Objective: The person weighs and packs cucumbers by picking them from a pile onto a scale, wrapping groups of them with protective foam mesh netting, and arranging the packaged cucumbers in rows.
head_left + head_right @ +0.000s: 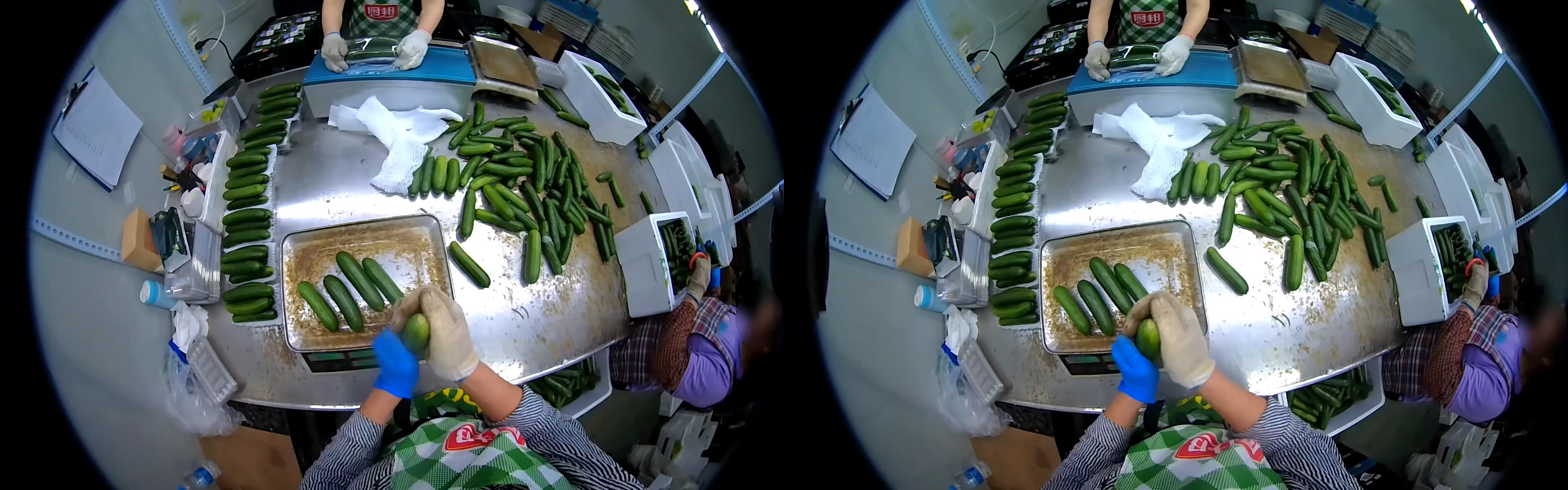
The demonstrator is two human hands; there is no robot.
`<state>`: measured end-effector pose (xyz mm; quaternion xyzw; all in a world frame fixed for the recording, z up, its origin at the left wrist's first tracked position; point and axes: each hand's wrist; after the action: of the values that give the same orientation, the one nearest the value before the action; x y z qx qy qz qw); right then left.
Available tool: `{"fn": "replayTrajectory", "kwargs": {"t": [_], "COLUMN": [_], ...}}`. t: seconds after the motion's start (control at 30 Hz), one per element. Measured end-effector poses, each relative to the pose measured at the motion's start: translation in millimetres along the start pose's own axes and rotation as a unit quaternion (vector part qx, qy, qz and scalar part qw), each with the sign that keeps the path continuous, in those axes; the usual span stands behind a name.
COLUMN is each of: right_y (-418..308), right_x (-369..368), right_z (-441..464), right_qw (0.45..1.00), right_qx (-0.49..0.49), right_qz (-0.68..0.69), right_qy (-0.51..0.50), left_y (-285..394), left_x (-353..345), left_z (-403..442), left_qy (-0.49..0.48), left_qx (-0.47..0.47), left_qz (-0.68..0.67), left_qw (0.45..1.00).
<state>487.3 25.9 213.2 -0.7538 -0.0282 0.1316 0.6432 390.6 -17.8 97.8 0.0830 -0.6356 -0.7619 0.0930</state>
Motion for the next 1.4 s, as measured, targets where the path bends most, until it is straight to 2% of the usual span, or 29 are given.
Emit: {"fn": "replayTrajectory", "kwargs": {"t": [0.07, 0.1, 0.2, 0.23, 0.3, 0.37, 0.4, 0.43, 0.47, 0.5, 0.53, 0.6, 0.67, 0.73, 0.77, 0.8, 0.87, 0.9, 1.0, 1.1, 1.2, 1.23, 1.33, 1.37, 1.4], "right_y": [-1.4, -9.7, -17.7, -2.6, 2.7, -5.4, -7.6, -9.9, -11.1, 5.4, 14.9, 18.4, 19.7, 27.7, 23.1, 26.0, 36.8, 33.8, 48.3, 54.9, 44.5, 63.9, 48.2, 52.6, 54.7], "right_x": [0.9, 2.0, -12.3, -9.3, -8.7, -5.1, -2.5, -0.5, 0.4, 1.5, 3.4, 2.3, 2.9, 13.3, 16.4, 21.4, 31.2, 32.4, 41.3, 33.4, 12.6, 20.1, 15.9, 20.2, 23.5], "right_z": [-3.0, -7.5, -20.8, -17.8, -21.2, -23.1, -20.1, -17.5, -16.5, -9.4, -7.8, -7.3, -12.1, -15.2, -9.4, -3.8, 8.5, 13.4, 19.0, 18.2, 5.7, -0.2, -4.0, 0.4, 5.9], "right_qw": [0.989, 0.996, 0.996, 0.967, 0.986, 0.996, 0.999, 0.994, 0.982, 0.939, 0.927, 0.899, 0.924, 0.952, 0.926, 0.913, 0.881, 0.877, 0.867, 0.879, 0.919, 0.98, 0.99, 0.989, 0.98], "right_qx": [-0.022, 0.028, 0.084, 0.224, 0.155, 0.073, 0.024, -0.026, -0.075, -0.117, -0.101, -0.071, -0.077, -0.059, -0.105, -0.108, -0.114, -0.13, -0.14, -0.122, -0.112, -0.052, -0.024, -0.019, -0.022], "right_qz": [0.147, 0.073, -0.007, -0.122, -0.061, -0.04, 0.031, 0.102, 0.172, 0.32, 0.355, 0.426, 0.363, 0.282, 0.341, 0.375, 0.442, 0.436, 0.46, 0.409, 0.31, 0.038, -0.106, -0.137, -0.183], "right_qy": [-0.02, -0.036, -0.034, -0.023, -0.023, -0.023, -0.006, 0.01, 0.025, 0.056, 0.059, 0.067, 0.098, 0.1, 0.12, 0.12, 0.122, 0.155, 0.129, 0.211, 0.213, 0.187, 0.087, 0.059, 0.079], "left_y": [-4.3, -3.0, 18.9, 29.8, 37.4, 31.5, 25.3, 13.6, 15.8, 20.7, 25.5, 29.9, 29.3, 31.1, 33.0, 36.4, 42.6, 39.1, 55.4, 50.7, 56.7, 53.1, 29.1, 32.3, 37.8], "left_x": [8.0, 8.5, 11.5, 11.7, 8.7, 7.6, 8.9, 18.9, 19.7, 19.4, 18.9, 15.8, 9.8, -2.9, -5.9, -5.0, -2.9, 6.1, 9.7, 2.7, -13.9, -15.6, -19.3, -17.3, -13.2], "left_z": [-2.4, -0.1, 6.9, 11.2, 15.2, 18.3, 20.1, 19.3, 21.7, 26.2, 29.2, 25.6, 22.2, 6.9, -0.6, -6.1, -16.4, -15.1, -11.3, -13.1, -15.0, -15.5, -12.7, -7.3, -2.8], "left_qy": [-0.009, -0.006, -0.011, -0.019, -0.029, -0.028, -0.028, -0.047, -0.055, -0.062, -0.067, -0.05, -0.026, 0.017, 0.039, 0.032, 0.014, -0.076, -0.115, -0.108, -0.101, -0.083, -0.031, -0.021, -0.047], "left_qx": [0.019, 0.02, 0.026, 0.001, -0.06, -0.121, -0.152, -0.237, -0.262, -0.286, -0.311, -0.292, -0.286, -0.164, -0.102, 0.012, 0.235, 0.327, 0.393, 0.334, 0.303, 0.253, 0.098, 0.111, 0.167], "left_qz": [-0.045, -0.091, -0.07, -0.026, 0.06, 0.0, -0.031, 0.136, 0.158, 0.179, 0.201, 0.227, 0.245, 0.139, 0.085, -0.01, -0.198, -0.268, -0.365, -0.246, -0.013, 0.014, 0.097, 0.091, 0.099], "left_qw": [0.999, 0.996, 0.997, 0.999, 0.996, 0.992, 0.988, 0.961, 0.951, 0.939, 0.926, 0.928, 0.926, 0.976, 0.99, 0.999, 0.951, 0.903, 0.836, 0.904, 0.947, 0.964, 0.99, 0.989, 0.98]}}
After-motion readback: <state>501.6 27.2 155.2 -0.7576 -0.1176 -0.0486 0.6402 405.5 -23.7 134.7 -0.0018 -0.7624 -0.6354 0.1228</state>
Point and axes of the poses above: each hand's wrist, its own z-axis towards the middle knuckle, its own x-axis out of the back of the hand, y = z × x, and after that the axes turned 7 degrees about -z, right-handed
